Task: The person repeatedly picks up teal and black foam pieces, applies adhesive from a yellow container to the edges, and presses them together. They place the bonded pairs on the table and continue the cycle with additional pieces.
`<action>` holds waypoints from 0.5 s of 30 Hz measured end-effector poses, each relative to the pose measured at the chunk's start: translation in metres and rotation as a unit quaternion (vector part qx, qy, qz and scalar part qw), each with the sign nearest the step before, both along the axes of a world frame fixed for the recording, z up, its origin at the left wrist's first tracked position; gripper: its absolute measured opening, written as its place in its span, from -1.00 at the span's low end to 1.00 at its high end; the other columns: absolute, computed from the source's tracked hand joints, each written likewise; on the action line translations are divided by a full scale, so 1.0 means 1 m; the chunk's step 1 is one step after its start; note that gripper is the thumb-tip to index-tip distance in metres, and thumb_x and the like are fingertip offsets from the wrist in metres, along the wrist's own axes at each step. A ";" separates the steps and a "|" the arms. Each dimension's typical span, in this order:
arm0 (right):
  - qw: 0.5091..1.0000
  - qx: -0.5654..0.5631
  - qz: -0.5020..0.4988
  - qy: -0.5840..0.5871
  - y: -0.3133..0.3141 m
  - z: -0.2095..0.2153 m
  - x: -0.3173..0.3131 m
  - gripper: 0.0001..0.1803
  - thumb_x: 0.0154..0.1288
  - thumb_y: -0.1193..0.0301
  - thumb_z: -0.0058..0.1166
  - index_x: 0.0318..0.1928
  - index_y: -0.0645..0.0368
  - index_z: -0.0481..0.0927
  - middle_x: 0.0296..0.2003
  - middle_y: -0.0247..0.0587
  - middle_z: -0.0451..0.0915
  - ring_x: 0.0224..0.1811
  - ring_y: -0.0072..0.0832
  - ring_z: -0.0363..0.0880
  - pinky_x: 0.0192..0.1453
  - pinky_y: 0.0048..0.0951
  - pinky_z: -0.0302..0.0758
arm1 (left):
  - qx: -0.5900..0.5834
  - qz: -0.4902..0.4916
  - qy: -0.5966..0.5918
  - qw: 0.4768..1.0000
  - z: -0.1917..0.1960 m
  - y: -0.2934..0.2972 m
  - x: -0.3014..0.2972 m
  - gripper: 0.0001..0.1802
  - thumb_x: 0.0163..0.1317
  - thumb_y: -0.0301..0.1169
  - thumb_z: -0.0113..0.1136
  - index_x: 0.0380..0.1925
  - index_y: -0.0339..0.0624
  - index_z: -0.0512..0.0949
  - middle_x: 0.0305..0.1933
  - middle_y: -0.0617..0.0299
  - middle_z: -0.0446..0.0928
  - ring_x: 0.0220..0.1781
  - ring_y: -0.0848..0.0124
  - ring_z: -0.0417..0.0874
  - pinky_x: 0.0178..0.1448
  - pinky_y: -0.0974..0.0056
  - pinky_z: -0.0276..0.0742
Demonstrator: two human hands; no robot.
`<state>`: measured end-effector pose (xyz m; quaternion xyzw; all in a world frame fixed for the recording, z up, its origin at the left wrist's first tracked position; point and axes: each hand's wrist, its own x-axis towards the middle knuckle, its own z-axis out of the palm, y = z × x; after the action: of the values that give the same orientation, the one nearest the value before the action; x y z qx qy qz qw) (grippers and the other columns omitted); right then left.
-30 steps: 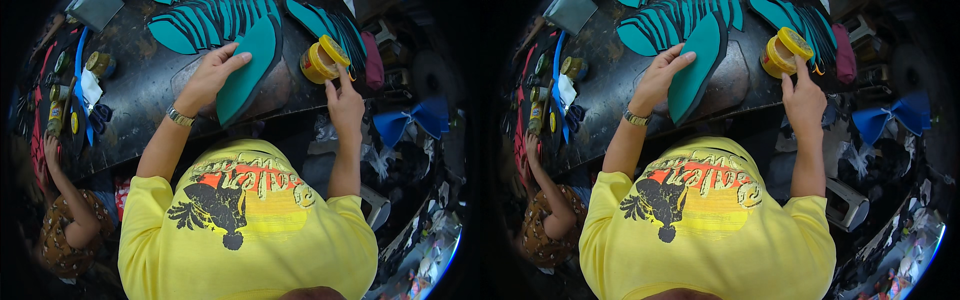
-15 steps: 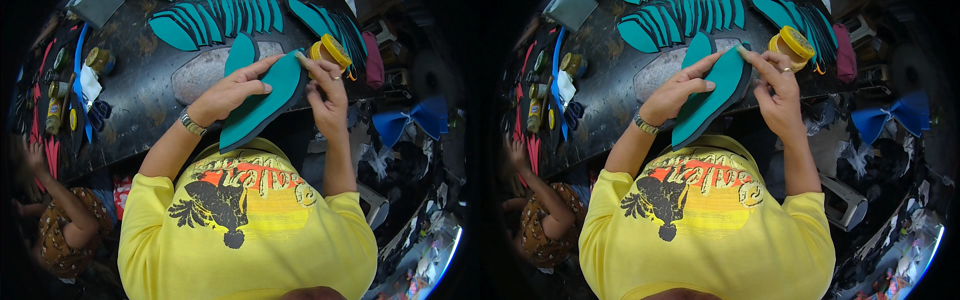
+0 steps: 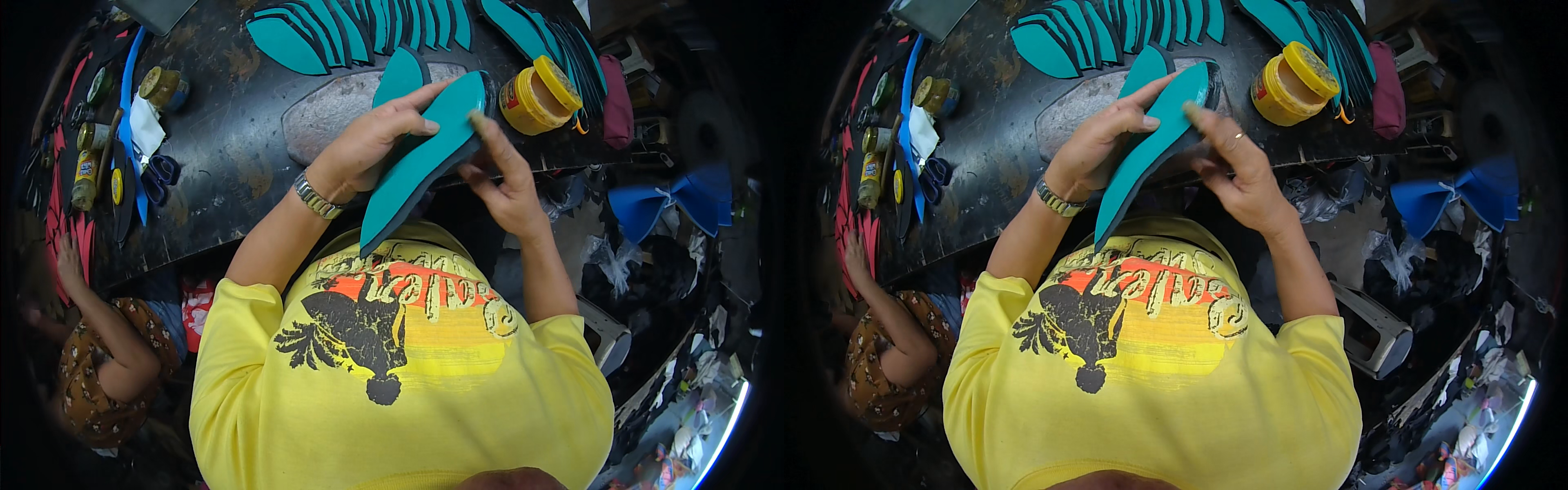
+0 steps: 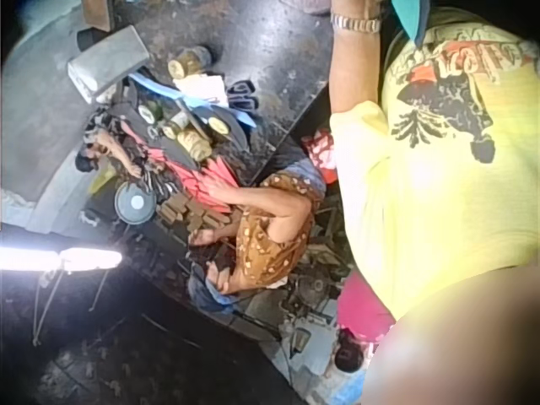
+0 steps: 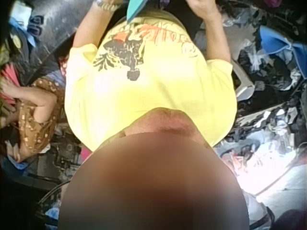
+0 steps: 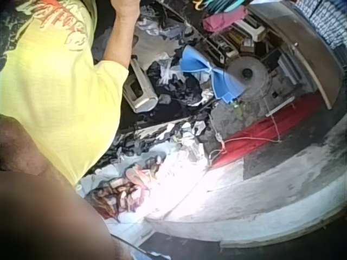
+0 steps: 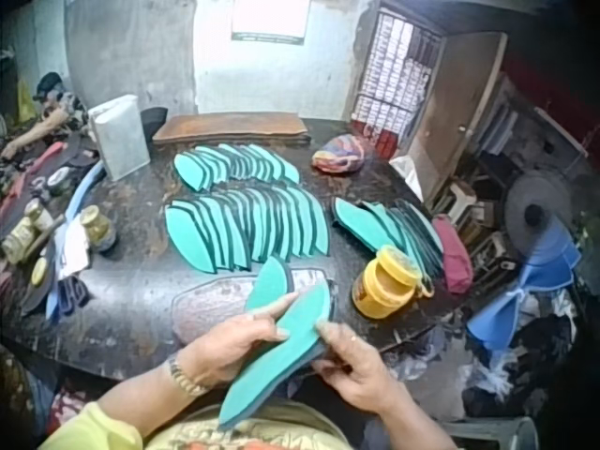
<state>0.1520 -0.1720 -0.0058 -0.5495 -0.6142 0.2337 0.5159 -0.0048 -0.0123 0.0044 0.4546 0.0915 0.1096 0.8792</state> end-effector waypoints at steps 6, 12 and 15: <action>0.997 0.060 0.034 -0.045 -0.003 0.010 0.005 -0.37 0.16 0.82 0.09 0.28 0.19 0.52 -0.02 -0.23 0.53 -0.11 -0.56 0.51 -0.02 -0.54 0.46 | 0.033 0.020 0.036 0.999 -0.001 0.000 -0.002 -0.27 0.32 -0.43 -0.01 0.51 -0.18 0.10 0.11 0.19 0.57 -0.06 0.59 0.65 0.03 0.48 0.61; 0.952 0.084 -0.148 -0.254 0.003 0.005 -0.002 -0.37 0.08 0.81 0.06 0.18 0.09 0.63 -0.13 -0.12 0.56 -0.20 -0.35 0.60 -0.11 -0.44 0.54 | -0.009 0.029 0.033 0.999 -0.002 0.001 -0.003 -0.29 0.31 -0.46 0.04 0.48 -0.17 0.17 0.05 0.16 0.60 -0.16 0.55 0.67 -0.10 0.43 0.66; 0.905 0.144 -0.181 -0.358 0.006 0.003 0.002 -0.29 -0.04 0.78 0.13 0.17 -0.06 0.65 -0.21 -0.18 0.55 -0.39 -0.38 0.57 -0.28 -0.41 0.54 | -0.022 0.036 0.026 0.999 -0.005 0.002 -0.005 -0.30 0.31 -0.46 0.04 0.48 -0.16 0.18 0.02 0.17 0.61 -0.18 0.55 0.67 -0.13 0.43 0.66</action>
<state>0.1544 -0.1661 -0.0031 -0.6178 -0.6743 -0.1670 0.3685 -0.0101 -0.0104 -0.0001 0.4347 0.1325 0.1274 0.8816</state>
